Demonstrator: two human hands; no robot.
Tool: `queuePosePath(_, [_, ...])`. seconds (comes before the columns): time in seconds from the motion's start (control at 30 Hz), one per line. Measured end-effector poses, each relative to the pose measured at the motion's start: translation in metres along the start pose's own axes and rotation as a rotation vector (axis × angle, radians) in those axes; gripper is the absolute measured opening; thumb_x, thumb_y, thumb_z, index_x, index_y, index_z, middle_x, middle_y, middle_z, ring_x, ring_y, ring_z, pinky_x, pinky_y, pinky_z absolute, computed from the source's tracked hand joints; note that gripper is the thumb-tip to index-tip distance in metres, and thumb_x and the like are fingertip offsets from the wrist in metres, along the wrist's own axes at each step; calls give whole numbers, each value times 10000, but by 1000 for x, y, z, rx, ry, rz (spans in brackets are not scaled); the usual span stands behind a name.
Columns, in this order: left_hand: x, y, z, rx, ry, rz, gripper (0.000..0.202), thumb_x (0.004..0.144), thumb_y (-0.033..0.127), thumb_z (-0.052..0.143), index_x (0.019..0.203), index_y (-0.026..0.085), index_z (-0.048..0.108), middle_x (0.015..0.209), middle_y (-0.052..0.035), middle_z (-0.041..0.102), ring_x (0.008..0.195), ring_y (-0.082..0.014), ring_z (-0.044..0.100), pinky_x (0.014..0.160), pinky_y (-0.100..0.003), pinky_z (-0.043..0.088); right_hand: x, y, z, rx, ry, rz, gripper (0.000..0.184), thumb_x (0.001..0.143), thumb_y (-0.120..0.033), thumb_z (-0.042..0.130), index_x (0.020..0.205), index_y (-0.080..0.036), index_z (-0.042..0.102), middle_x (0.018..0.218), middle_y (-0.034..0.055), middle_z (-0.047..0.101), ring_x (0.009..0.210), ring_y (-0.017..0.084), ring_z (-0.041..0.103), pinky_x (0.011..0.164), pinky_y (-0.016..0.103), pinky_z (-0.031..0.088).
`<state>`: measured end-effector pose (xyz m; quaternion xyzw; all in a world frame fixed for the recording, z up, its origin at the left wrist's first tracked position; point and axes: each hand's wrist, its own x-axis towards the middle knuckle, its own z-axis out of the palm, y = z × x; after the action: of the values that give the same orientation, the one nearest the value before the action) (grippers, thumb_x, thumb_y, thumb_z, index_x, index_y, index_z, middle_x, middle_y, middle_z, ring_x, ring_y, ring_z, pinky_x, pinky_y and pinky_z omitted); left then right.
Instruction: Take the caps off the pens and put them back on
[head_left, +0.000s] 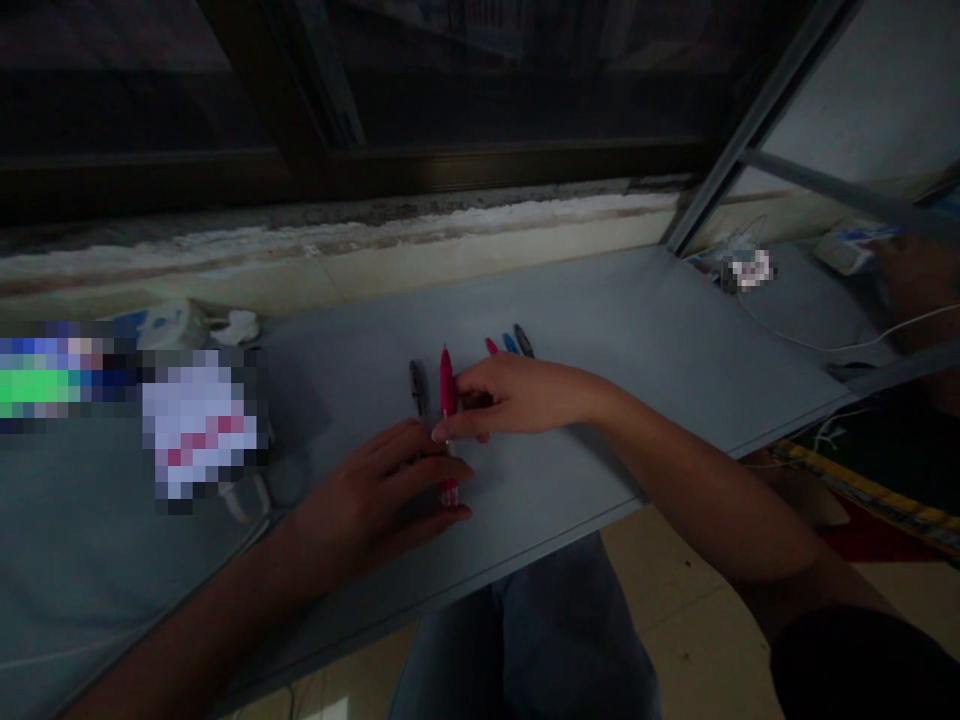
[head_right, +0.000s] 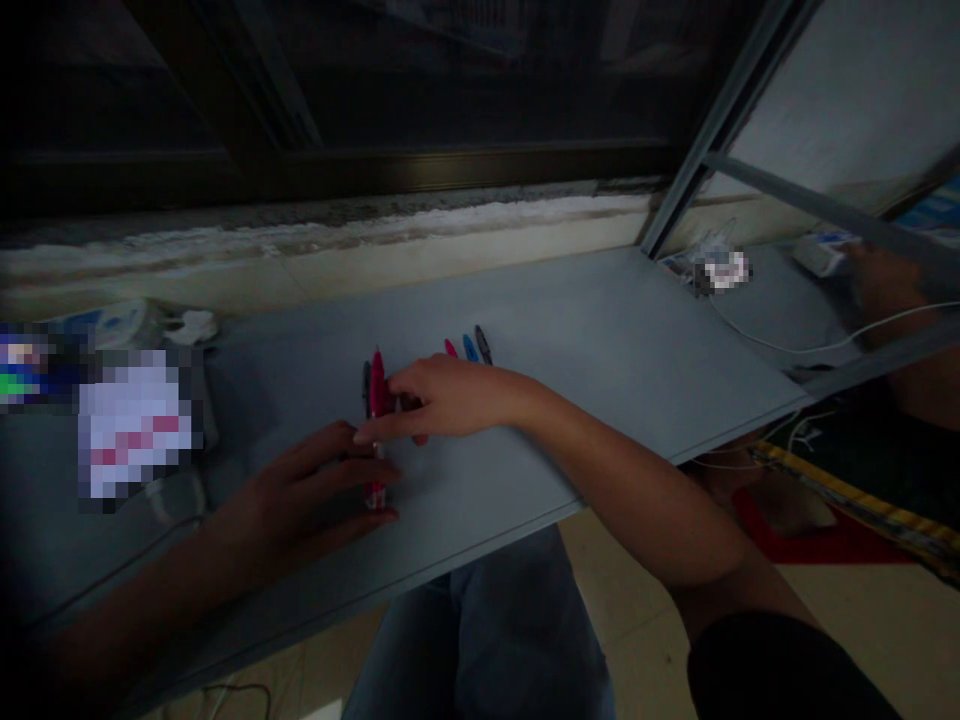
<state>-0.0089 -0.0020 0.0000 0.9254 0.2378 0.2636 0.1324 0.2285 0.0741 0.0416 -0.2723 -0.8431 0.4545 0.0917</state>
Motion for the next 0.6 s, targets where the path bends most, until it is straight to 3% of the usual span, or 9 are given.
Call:
queuePosePath(0.13, [-2,-3,-1,-7,67,-21,350,999,438,693,1264,218,634,1071,-63,645,893,-176,679,767,-275,583,-3,1,-2,69,97,-64,361,909,-480,740,899,-123,687,655,-45,594,578,76,513,573,222,350])
queuePosePath(0.33, [-1,-2,-4,14,94,-46,361,1005,437,686,1299,239,615,1081,-58,649,917,-179,689,787,-280,599,0,7,1,129,152,-129,343,894,-431,762,1027,-118,714,628,-72,535,550,64,464,547,216,320])
queuePosePath(0.47, [0,0,-4,33,101,-32,245,1038,386,642,1224,227,624,1054,-51,639,904,-162,683,797,-268,595,4,9,3,140,198,-120,348,914,-466,737,992,-129,705,636,-56,580,547,66,482,546,212,330])
queuePosePath(0.6, [-1,0,-3,32,90,-34,175,1047,324,633,1188,220,630,1040,-43,632,886,-142,678,785,-242,586,5,10,5,127,164,-117,359,954,-487,688,985,-129,703,682,-17,671,550,76,535,538,211,354])
